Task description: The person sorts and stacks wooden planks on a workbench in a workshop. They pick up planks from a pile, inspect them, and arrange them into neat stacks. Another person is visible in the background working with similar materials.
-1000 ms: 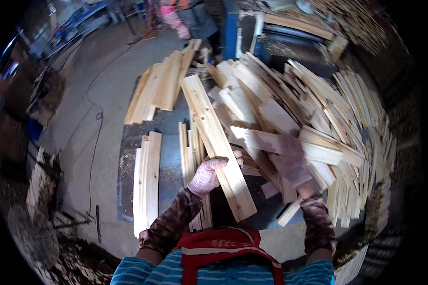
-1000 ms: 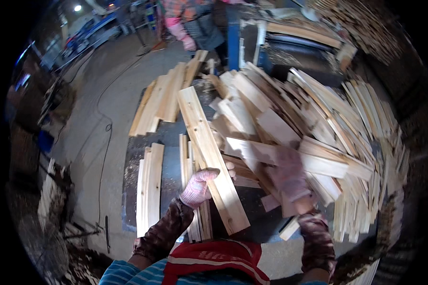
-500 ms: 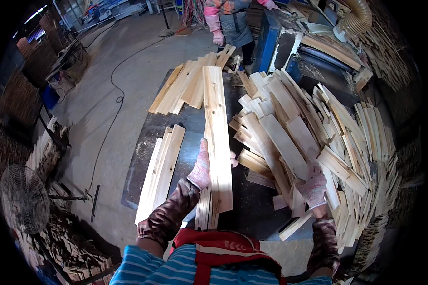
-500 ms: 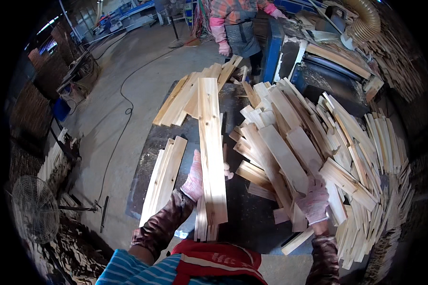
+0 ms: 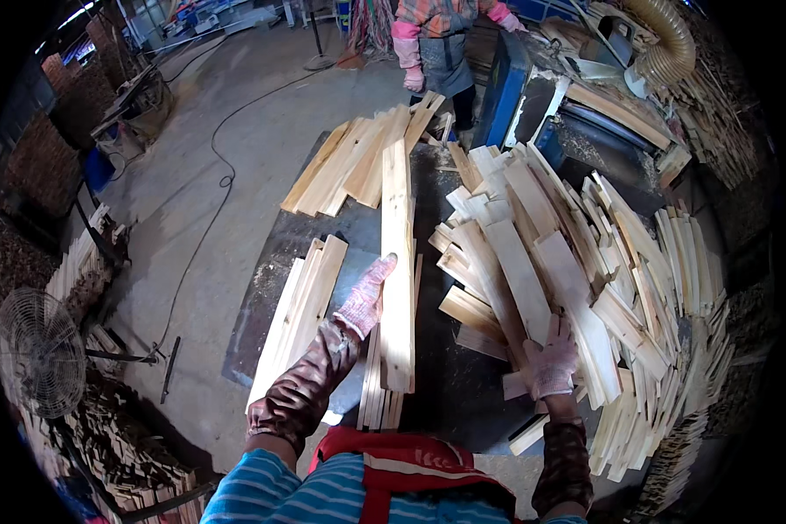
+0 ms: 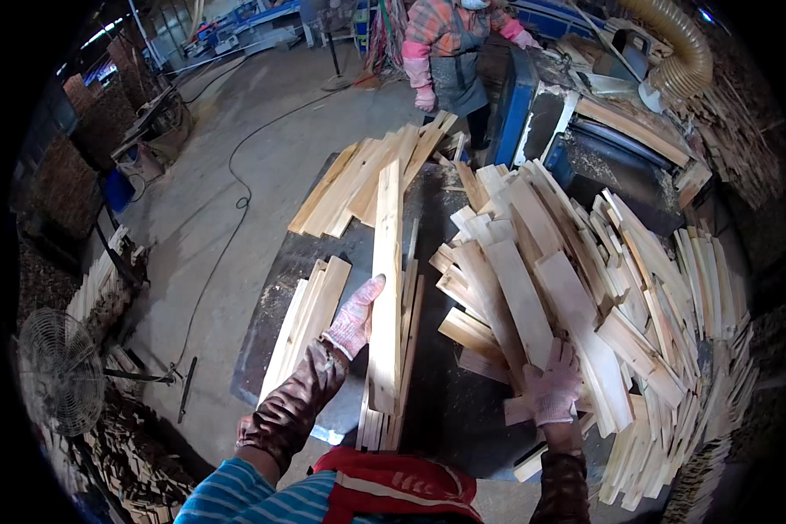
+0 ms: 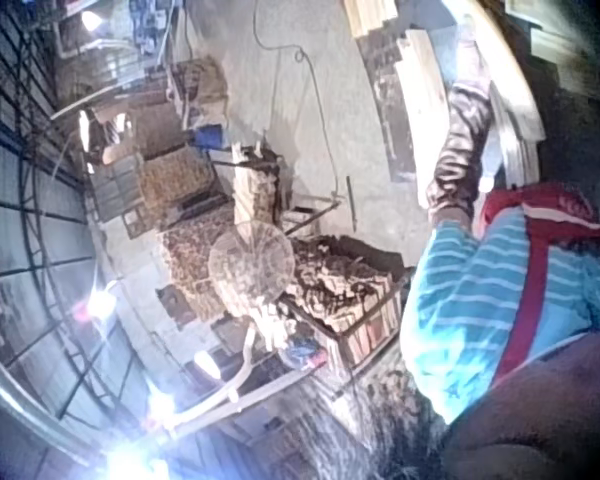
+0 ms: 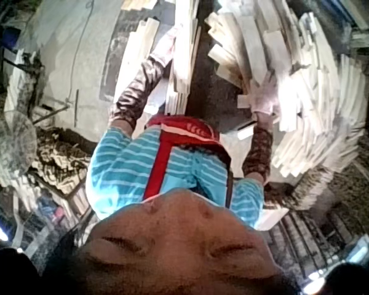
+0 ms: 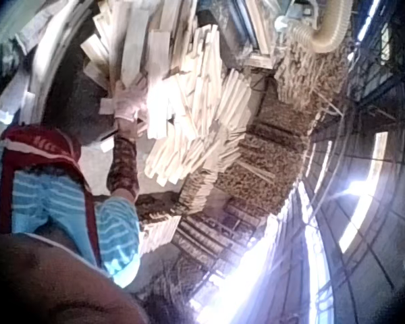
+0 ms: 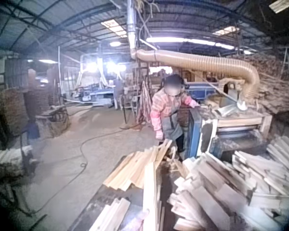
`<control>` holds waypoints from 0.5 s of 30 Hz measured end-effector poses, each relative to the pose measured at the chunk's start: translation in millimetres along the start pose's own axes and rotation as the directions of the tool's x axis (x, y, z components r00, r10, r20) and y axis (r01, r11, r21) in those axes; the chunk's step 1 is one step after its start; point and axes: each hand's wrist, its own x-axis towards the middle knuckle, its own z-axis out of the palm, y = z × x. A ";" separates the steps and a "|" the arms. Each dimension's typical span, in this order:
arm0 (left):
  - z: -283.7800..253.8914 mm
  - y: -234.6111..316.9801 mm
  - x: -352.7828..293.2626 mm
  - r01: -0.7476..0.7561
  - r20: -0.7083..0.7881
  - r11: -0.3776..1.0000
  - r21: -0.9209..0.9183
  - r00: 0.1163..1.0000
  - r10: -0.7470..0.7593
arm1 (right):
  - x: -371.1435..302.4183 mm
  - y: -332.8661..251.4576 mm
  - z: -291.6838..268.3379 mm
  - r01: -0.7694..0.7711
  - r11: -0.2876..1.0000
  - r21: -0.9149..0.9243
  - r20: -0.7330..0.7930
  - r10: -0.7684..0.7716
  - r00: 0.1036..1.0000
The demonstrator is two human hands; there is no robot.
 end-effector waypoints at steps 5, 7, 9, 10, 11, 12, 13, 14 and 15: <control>-2.3 -6.9 14.2 -0.190 -0.110 0.975 0.118 0.973 0.203 | -16.5 -25.3 7.6 0.092 0.862 0.498 0.045 -0.132 0.990; 12.7 -16.6 21.7 -0.196 -0.157 0.973 0.125 0.964 0.215 | -34.3 -61.7 2.2 -0.211 -0.047 0.976 0.186 -0.313 0.931; 40.7 -33.7 29.0 -0.126 -0.082 0.988 0.093 0.988 0.134 | -54.4 -96.2 19.7 -0.425 -0.188 0.886 0.323 -0.407 0.854; 67.2 -33.8 17.6 -0.067 0.024 0.995 0.068 0.998 0.065 | -60.5 -116.9 40.0 -0.498 -0.212 0.841 0.376 -0.433 0.819; 77.2 -44.1 18.5 -0.089 0.016 0.994 0.056 0.996 0.088 | -62.7 -138.3 62.6 -0.547 -0.242 0.801 0.410 -0.444 0.797; 63.1 -65.8 32.8 -0.185 -0.042 0.980 0.069 0.981 0.188 | -60.9 -158.0 89.3 -0.592 -0.285 0.754 0.437 -0.455 0.776; 82.0 -70.9 19.0 -0.139 0.090 0.985 0.101 0.987 0.130 | -65.9 -164.7 117.7 -0.606 -0.350 0.714 0.460 -0.418 0.783; 71.2 -77.0 26.9 -0.202 0.113 0.959 0.196 0.977 0.183 | -67.8 -171.3 136.0 -0.588 -0.402 0.702 0.453 -0.385 0.804; 78.7 -82.3 27.2 -0.161 0.168 0.961 0.226 0.978 0.124 | -73.4 -164.9 144.4 -0.539 -0.441 0.717 0.453 -0.293 0.842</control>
